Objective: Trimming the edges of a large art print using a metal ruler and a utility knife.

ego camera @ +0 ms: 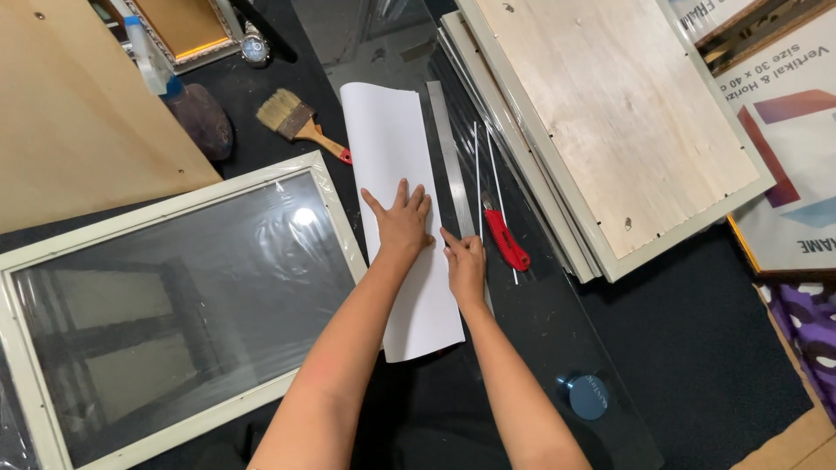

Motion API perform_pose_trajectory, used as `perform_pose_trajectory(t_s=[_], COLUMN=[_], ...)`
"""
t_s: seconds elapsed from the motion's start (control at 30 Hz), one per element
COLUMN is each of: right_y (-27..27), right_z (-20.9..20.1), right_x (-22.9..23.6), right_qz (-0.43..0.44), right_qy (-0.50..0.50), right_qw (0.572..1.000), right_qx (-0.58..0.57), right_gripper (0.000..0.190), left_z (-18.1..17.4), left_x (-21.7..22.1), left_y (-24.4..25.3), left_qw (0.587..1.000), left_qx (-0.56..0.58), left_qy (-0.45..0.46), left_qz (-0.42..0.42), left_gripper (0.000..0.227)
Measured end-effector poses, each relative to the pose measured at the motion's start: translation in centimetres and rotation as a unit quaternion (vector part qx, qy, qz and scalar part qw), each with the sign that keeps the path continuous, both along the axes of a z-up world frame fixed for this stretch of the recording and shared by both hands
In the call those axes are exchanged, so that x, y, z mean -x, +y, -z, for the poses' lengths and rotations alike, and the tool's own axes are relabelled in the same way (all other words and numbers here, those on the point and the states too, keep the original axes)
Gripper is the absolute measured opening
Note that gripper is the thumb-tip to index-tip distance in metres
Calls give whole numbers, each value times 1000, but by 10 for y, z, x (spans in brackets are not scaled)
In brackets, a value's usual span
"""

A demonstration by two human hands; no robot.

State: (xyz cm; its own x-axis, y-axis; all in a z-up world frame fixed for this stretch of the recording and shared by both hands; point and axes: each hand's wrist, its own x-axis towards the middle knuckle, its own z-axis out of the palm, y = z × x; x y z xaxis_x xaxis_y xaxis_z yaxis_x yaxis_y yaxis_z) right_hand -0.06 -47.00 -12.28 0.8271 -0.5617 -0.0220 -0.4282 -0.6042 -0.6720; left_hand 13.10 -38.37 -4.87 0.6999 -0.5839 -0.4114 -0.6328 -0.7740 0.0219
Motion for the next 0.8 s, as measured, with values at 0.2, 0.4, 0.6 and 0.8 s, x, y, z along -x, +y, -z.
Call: perform_pose_trajectory(t_s=[0.2,0.4,0.6,0.8], right_y=[2,-38,-14,-25], right_z=[-5,-15,-11,18], right_x=[-2,53,91,100], right_qz=[-5,49,103,109], right_qy=[12,147,284,244], right_qw=[1000,987,953,963], right_qx=[0,33,33,-29], right_gripper=[41,27,58,39], left_z=[1,-7,-8,-10], left_x=[-1,2,3,1], left_y=[1,4,2,0], left_qw=[1000,1000,1000,1000], left_qx=[-10,-10,-14,-19], left_qy=[-4,4,-5,6], left_qz=[5,8,3,-6], left_gripper=[91,89,91,92])
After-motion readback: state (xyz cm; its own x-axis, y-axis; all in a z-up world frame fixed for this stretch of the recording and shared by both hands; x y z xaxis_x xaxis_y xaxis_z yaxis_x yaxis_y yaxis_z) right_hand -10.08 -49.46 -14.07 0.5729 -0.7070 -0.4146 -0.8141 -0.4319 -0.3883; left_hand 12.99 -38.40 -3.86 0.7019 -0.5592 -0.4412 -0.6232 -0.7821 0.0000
